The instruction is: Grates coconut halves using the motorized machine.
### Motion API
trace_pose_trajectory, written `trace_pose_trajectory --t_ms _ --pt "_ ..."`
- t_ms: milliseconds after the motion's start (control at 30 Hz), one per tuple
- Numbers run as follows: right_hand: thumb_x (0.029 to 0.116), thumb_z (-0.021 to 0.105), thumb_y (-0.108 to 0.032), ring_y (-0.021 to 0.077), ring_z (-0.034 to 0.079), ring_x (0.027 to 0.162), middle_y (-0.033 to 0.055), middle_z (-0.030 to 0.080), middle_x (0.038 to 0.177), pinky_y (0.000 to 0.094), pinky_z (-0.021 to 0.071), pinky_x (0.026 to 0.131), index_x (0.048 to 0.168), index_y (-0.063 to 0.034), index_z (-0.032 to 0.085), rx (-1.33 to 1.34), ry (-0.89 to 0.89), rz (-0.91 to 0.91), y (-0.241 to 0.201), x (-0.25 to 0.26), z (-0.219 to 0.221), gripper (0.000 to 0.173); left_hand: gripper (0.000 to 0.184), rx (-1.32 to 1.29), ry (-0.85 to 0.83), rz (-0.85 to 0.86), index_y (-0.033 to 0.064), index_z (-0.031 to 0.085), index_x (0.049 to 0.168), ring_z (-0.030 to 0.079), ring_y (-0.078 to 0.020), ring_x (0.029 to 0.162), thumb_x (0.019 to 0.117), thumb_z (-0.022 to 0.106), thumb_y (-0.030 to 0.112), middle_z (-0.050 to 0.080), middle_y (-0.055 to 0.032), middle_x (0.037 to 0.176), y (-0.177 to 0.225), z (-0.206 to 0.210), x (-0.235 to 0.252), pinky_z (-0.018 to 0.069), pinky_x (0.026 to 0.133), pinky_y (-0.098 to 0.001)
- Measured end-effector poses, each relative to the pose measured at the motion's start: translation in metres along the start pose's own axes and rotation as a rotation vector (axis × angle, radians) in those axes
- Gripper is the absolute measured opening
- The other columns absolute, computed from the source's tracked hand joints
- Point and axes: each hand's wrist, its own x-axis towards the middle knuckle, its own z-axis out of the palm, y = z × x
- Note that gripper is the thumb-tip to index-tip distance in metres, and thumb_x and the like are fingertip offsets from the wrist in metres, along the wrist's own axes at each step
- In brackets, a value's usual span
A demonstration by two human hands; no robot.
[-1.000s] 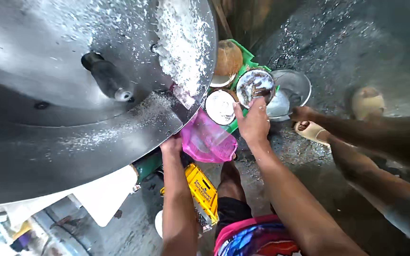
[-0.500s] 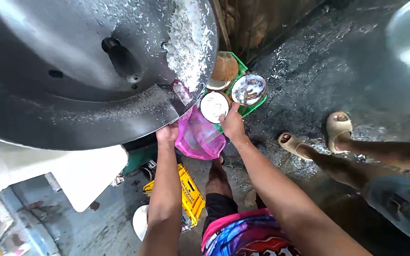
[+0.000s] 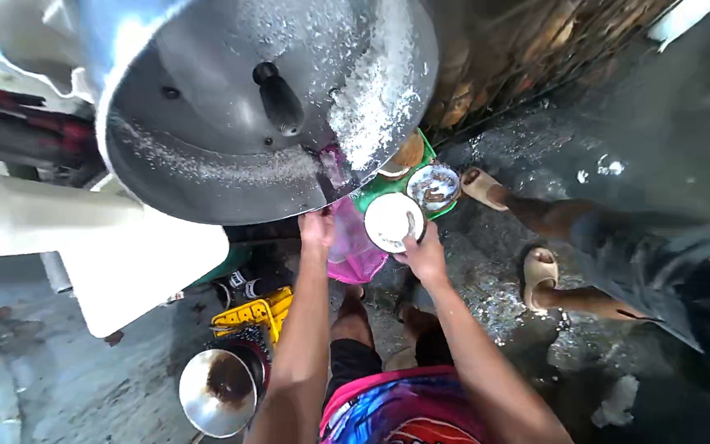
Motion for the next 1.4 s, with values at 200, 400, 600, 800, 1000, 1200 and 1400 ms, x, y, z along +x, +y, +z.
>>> trace_pose_trajectory --t_ms 200,400,600,800,1000,1200,1400 --pt "0.1017 0.057 -0.012 0.0338 0.076 0.082 0.0252 0.063 0.127 0.0508 0.0675 0.069 0.155 -0.0121 0.031 -0.095 0.041 0.079 0.011 -0.048 -0.032 0.06 0.031 0.105 0.057 -0.012 0.0055 0.052 0.133 0.065 -0.0162 0.097 0.102 0.057 0.007 0.065 -0.0079 0.114 -0.011 0.01 -0.009 0.0565 0.087 -0.0352" --pt "0.1054 0.053 -0.012 0.0344 0.075 0.08 0.0278 0.06 0.127 0.0489 0.0666 0.069 0.156 -0.01 0.027 -0.011 0.052 0.116 0.023 -0.053 -0.029 0.057 0.032 -0.048 0.098 -0.098 0.006 0.048 0.135 0.067 -0.0191 0.098 0.1036 0.054 0.003 0.066 -0.0102 0.113 -0.028 0.017 -0.021 0.0573 0.09 -0.0385" --pt "0.1076 0.051 -0.015 0.0319 0.075 0.078 0.0277 0.059 0.127 0.046 0.0666 0.069 0.156 -0.0067 0.027 -0.143 0.022 0.082 0.001 -0.005 0.007 0.054 0.038 -0.407 0.096 -0.29 0.0065 0.048 0.13 0.065 -0.0217 0.098 0.0968 0.05 -0.011 0.063 -0.0105 0.115 -0.055 0.034 -0.011 0.0564 0.09 -0.0405" --pt "0.1096 0.048 -0.018 0.0319 0.074 0.08 0.0278 0.062 0.122 0.0448 0.0648 0.07 0.157 -0.0094 0.025 -0.188 0.018 0.119 -0.011 0.009 0.019 0.054 0.061 -1.056 0.077 -0.321 0.0169 0.06 0.117 0.068 -0.0253 0.099 0.1039 0.023 0.063 0.07 -0.0079 0.109 -0.064 0.06 0.014 0.0559 0.086 -0.0452" --pt "0.1083 0.05 -0.013 0.0333 0.074 0.081 0.0263 0.063 0.119 0.0474 0.0649 0.069 0.154 -0.0089 0.029 -0.142 0.012 0.09 -0.002 0.01 0.02 0.051 0.048 -0.942 -0.036 -0.337 0.0114 0.058 0.118 0.069 -0.0251 0.094 0.1102 0.024 0.044 0.07 -0.0113 0.104 -0.084 0.069 0.012 0.0569 0.086 -0.042" --pt "0.1082 0.05 -0.014 0.0228 0.069 0.071 0.0208 0.061 0.109 0.0397 0.0633 0.065 0.153 -0.0061 0.031 -0.243 -0.01 0.033 -0.008 0.02 0.032 0.049 0.015 -0.857 0.001 -0.28 0.0138 0.06 0.112 0.068 -0.018 0.086 0.1054 0.047 0.01 0.069 -0.0053 0.096 -0.085 0.082 0.021 0.0579 0.078 -0.0368" --pt "0.1073 0.052 -0.03 0.035 0.067 0.115 0.0238 0.061 0.136 0.0544 0.0554 0.096 0.157 -0.0051 0.032 -0.705 -0.064 -0.125 -0.01 0.044 0.027 0.06 0.02 -0.549 0.087 -0.265 0.0111 0.056 0.124 0.065 -0.0157 0.09 0.1058 0.049 0.007 0.067 -0.0055 0.106 -0.088 0.107 0.017 0.0564 0.08 -0.0353"
